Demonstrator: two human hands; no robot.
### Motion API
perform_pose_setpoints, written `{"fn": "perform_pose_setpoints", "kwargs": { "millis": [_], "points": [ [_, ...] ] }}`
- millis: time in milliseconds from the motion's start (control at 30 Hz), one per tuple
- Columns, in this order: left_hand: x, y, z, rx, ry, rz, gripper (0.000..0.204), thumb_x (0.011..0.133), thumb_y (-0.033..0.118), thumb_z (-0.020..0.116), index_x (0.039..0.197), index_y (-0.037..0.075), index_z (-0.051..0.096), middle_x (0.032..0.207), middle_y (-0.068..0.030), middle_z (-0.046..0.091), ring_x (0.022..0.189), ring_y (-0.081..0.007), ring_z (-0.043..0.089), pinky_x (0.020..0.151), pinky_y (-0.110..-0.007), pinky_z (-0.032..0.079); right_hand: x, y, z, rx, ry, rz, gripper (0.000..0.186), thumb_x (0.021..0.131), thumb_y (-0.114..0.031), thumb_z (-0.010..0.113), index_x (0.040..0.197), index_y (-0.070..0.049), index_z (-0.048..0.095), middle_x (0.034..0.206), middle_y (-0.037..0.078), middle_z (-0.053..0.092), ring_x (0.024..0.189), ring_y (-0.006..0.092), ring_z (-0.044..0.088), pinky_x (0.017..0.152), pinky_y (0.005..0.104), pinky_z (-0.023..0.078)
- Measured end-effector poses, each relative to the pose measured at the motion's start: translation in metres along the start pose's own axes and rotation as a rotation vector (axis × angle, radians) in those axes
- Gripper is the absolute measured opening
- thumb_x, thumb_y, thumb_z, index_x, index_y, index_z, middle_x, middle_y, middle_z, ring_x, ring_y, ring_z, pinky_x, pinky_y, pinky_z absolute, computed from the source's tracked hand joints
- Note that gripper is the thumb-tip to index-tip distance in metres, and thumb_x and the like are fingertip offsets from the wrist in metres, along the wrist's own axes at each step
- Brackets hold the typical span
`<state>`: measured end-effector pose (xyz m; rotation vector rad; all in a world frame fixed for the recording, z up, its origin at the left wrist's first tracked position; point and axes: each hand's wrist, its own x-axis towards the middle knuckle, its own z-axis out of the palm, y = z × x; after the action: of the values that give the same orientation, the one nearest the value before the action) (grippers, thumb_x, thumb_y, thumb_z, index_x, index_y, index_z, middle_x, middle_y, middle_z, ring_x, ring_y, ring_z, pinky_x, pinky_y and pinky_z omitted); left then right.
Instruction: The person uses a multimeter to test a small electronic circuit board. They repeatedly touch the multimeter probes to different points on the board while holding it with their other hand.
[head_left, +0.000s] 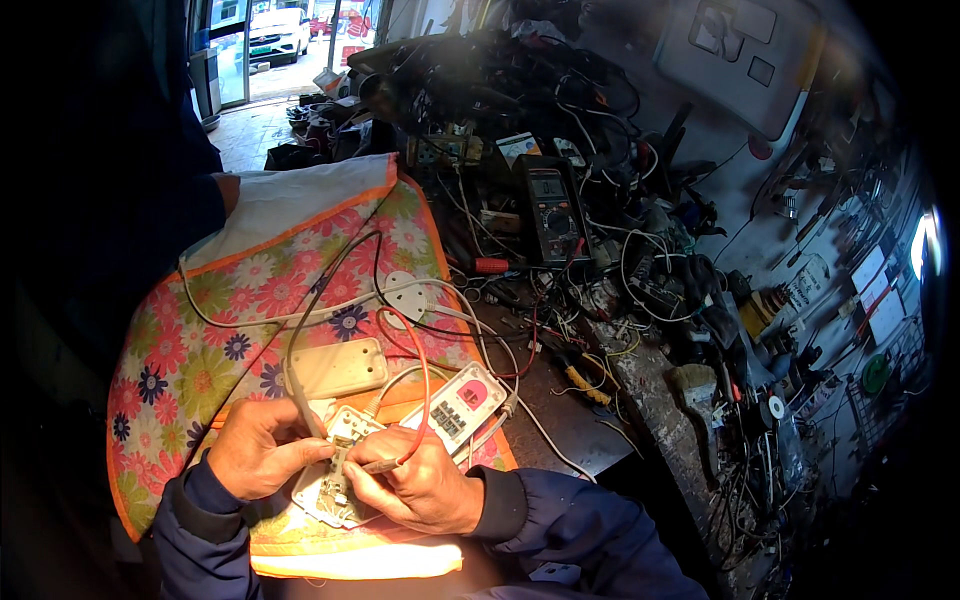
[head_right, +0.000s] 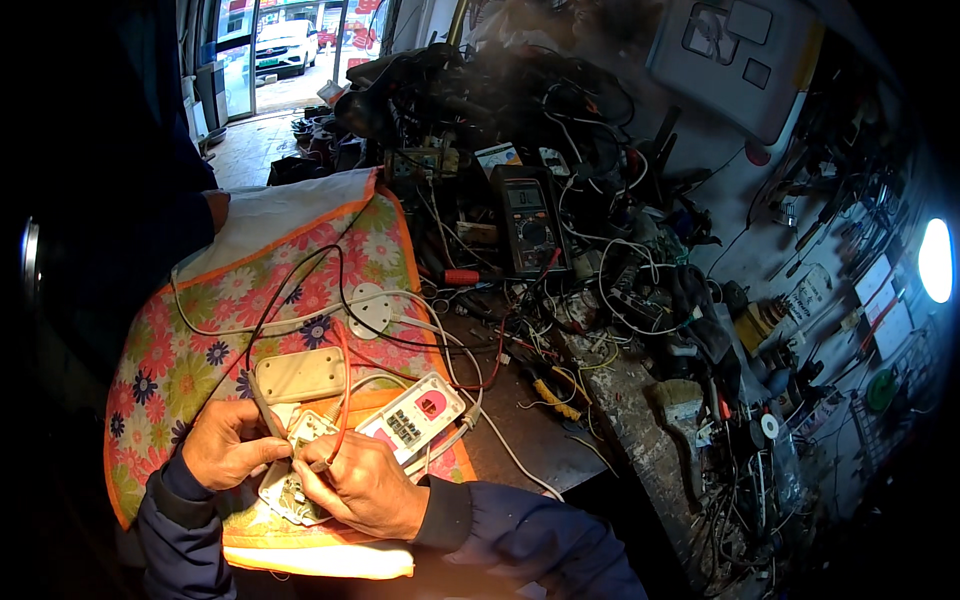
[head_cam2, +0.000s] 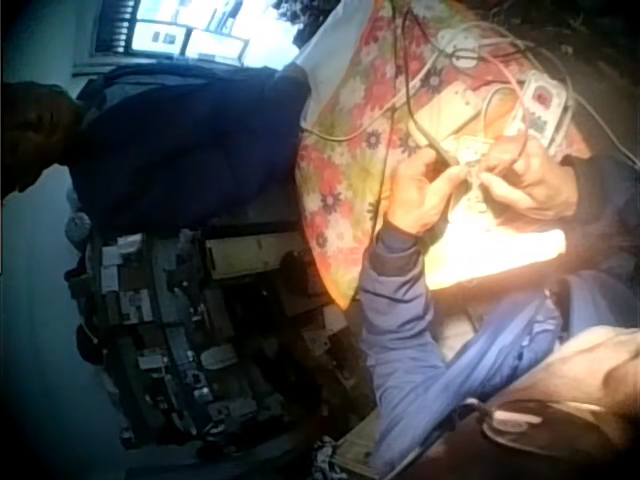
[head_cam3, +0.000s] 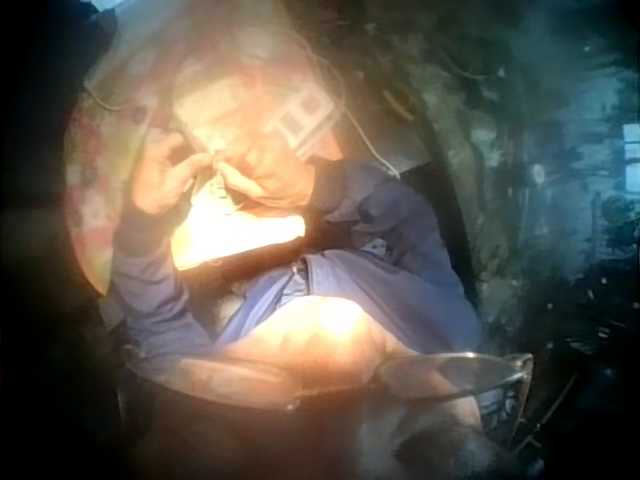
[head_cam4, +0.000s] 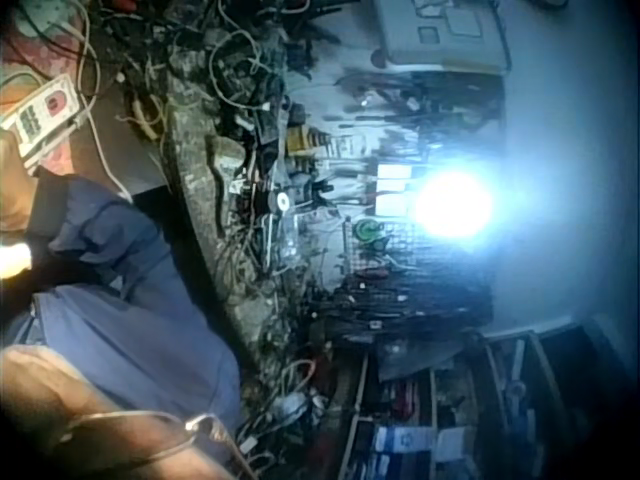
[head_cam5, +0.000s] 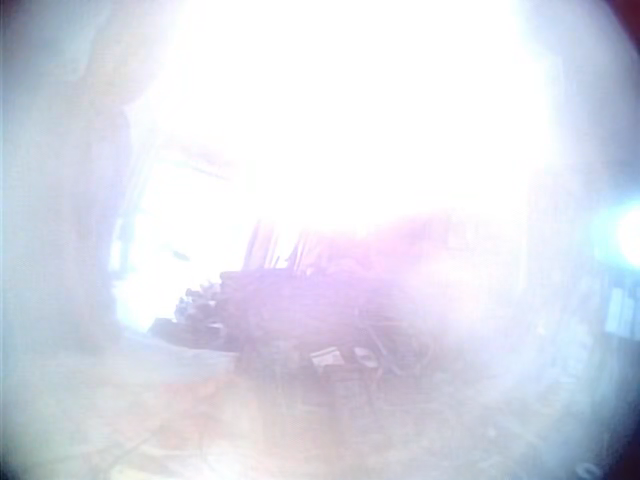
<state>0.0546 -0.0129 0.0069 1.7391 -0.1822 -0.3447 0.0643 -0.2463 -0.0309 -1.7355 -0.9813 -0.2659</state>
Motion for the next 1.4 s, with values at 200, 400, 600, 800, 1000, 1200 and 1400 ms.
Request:
{"fn": "perform_pose_setpoints", "kwargs": {
  "millis": [200,400,600,800,1000,1200,1400],
  "points": [
    [-0.0006,0.0029,0.0012,-0.022,0.000,0.005,0.012,0.095,0.003,0.078,0.103,-0.003,0.072,0.090,-0.0041,0.074,0.085,-0.0099,0.069,0.076,-0.028,0.056,-0.0058,0.0034,0.0009,0.123,0.028,0.108,0.010,0.097,-0.008,0.073,0.096,-0.001,0.066,0.081,0.013,0.068,0.070,0.0327,0.068,0.063,0.0419,0.053],
    [-0.0001,-0.0017,-0.0011,0.005,-0.005,0.017,0.012,0.095,0.003,0.078,0.104,-0.002,0.072,0.089,-0.0043,0.074,0.084,-0.0098,0.068,0.075,-0.029,0.055,-0.0053,0.0017,-0.0001,0.080,0.025,0.090,0.006,0.099,-0.003,0.070,0.098,0.002,0.071,0.080,0.011,0.066,0.069,0.0244,0.064,0.065,0.0364,0.051],
    [0.0000,0.0005,0.0010,-0.027,-0.003,0.015,0.012,0.095,0.003,0.078,0.103,-0.002,0.072,0.088,-0.0038,0.073,0.084,-0.0096,0.068,0.075,-0.028,0.055,-0.0049,0.0008,0.0003,0.079,0.021,0.094,0.005,0.098,-0.003,0.070,0.098,0.002,0.071,0.080,0.011,0.067,0.069,0.0252,0.065,0.065,0.0367,0.051],
    [-0.0007,0.0006,-0.0007,0.005,-0.007,0.004,0.011,0.095,0.003,0.078,0.102,-0.002,0.071,0.088,-0.0036,0.073,0.084,-0.0094,0.068,0.075,-0.028,0.055,-0.0039,0.0025,0.0011,0.057,0.036,0.047,0.011,0.097,-0.007,0.074,0.096,-0.002,0.065,0.081,0.013,0.069,0.069,0.0308,0.068,0.062,0.0408,0.052],
    [-0.0007,0.0021,-0.0001,-0.002,-0.009,0.002,0.012,0.095,0.003,0.078,0.103,-0.002,0.072,0.089,-0.0036,0.073,0.085,-0.0097,0.068,0.076,-0.028,0.055,-0.0014,0.0029,0.0015,0.027,0.012,0.017,0.011,0.097,-0.008,0.073,0.095,-0.001,0.065,0.079,0.014,0.067,0.070,0.0342,0.067,0.064,0.0428,0.053],
    [-0.0002,-0.0002,-0.0003,-0.012,-0.016,0.015,0.012,0.095,0.003,0.077,0.105,-0.003,0.072,0.092,-0.0043,0.074,0.086,-0.0101,0.069,0.077,-0.029,0.056,0.0008,-0.0006,-0.0011,0.015,-0.013,0.012,0.011,0.097,-0.008,0.073,0.094,-0.001,0.064,0.079,0.015,0.065,0.071,0.0354,0.067,0.065,0.0441,0.053],
    [-0.0003,0.0040,0.0032,0.003,-0.008,0.019,0.012,0.096,0.003,0.077,0.105,-0.003,0.072,0.090,-0.0044,0.074,0.085,-0.0102,0.069,0.076,-0.029,0.056,-0.0008,-0.0002,-0.0028,0.003,-0.020,0.016,0.011,0.096,-0.008,0.073,0.094,-0.001,0.064,0.079,0.015,0.065,0.071,0.0357,0.066,0.065,0.0444,0.052]
  ]
}}
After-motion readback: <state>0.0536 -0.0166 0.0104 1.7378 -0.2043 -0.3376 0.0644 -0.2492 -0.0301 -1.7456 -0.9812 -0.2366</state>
